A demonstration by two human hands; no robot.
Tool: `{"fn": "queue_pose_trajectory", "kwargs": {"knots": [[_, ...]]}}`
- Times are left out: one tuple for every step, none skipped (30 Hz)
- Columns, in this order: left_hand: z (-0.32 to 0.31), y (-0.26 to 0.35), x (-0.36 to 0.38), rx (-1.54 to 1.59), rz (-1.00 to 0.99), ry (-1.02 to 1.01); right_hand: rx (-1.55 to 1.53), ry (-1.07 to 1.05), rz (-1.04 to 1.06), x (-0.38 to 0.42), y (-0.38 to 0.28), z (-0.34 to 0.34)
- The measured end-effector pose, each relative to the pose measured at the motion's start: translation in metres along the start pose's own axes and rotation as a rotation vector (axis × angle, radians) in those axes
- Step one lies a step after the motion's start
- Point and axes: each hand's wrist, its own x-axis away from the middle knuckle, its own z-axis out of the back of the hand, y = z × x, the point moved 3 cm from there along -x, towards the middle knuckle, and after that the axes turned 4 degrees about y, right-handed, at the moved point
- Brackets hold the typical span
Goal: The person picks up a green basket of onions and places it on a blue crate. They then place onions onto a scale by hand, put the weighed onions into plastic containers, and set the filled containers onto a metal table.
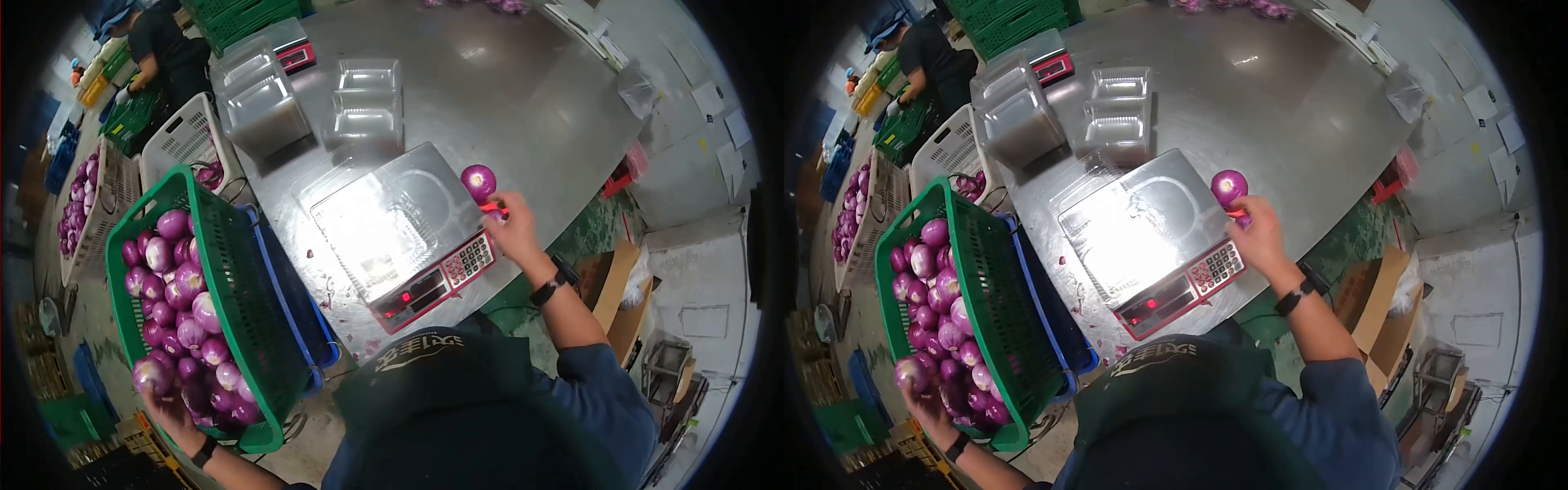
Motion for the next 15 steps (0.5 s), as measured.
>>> {"fn": "queue_pose_trajectory", "kwargs": {"knots": [[-0.006, 0.009, 0.01, 0.097, 0.014, -0.142, 0.049, 0.022, -0.024, -0.012, 0.016, 0.004], [-0.01, 0.014, 0.022, 0.19, 0.027, -0.279, 0.094, 0.038, -0.047, -0.024, 0.033, 0.006], [-0.018, 0.015, 0.036, 0.238, 0.029, -0.315, 0.136, 0.049, -0.07, -0.034, 0.044, 0.005], [-0.033, 0.014, 0.054, 0.286, 0.026, -0.349, 0.171, -0.001, -0.01, -0.047, 0.047, 0.001], [-0.048, 0.014, 0.074, 0.331, 0.022, -0.383, 0.202, -0.052, 0.05, -0.059, 0.05, -0.004], [-0.055, 0.004, 0.092, 0.361, 0.009, -0.286, 0.23, -0.105, 0.11, -0.067, 0.054, -0.012], [-0.07, -0.006, 0.108, 0.384, 0.04, -0.332, 0.251, -0.188, 0.113, -0.074, 0.062, -0.022], [-0.087, -0.017, 0.124, 0.409, 0.063, -0.37, 0.27, -0.274, 0.126, -0.083, 0.073, -0.035], [-0.11, -0.029, 0.142, 0.388, 0.091, -0.355, 0.286, -0.362, 0.148, -0.091, 0.081, -0.047], [-0.136, -0.042, 0.159, 0.37, 0.118, -0.335, 0.267, -0.425, 0.145, -0.099, 0.09, -0.054], [-0.161, -0.058, 0.173, 0.403, 0.159, -0.314, 0.265, -0.408, 0.176, -0.103, 0.096, -0.058], [-0.185, -0.071, 0.184, 0.438, 0.202, -0.294, 0.264, -0.389, 0.203, -0.102, 0.098, -0.06], [-0.214, -0.08, 0.192, 0.447, 0.229, -0.353, 0.236, -0.415, 0.17, -0.105, 0.103, -0.062], [-0.238, -0.088, 0.198, 0.456, 0.262, -0.418, 0.214, -0.437, 0.132, -0.108, 0.103, -0.059], [-0.25, -0.102, 0.199, 0.458, 0.278, -0.441, 0.195, -0.379, 0.167, -0.108, 0.103, -0.054]]}}
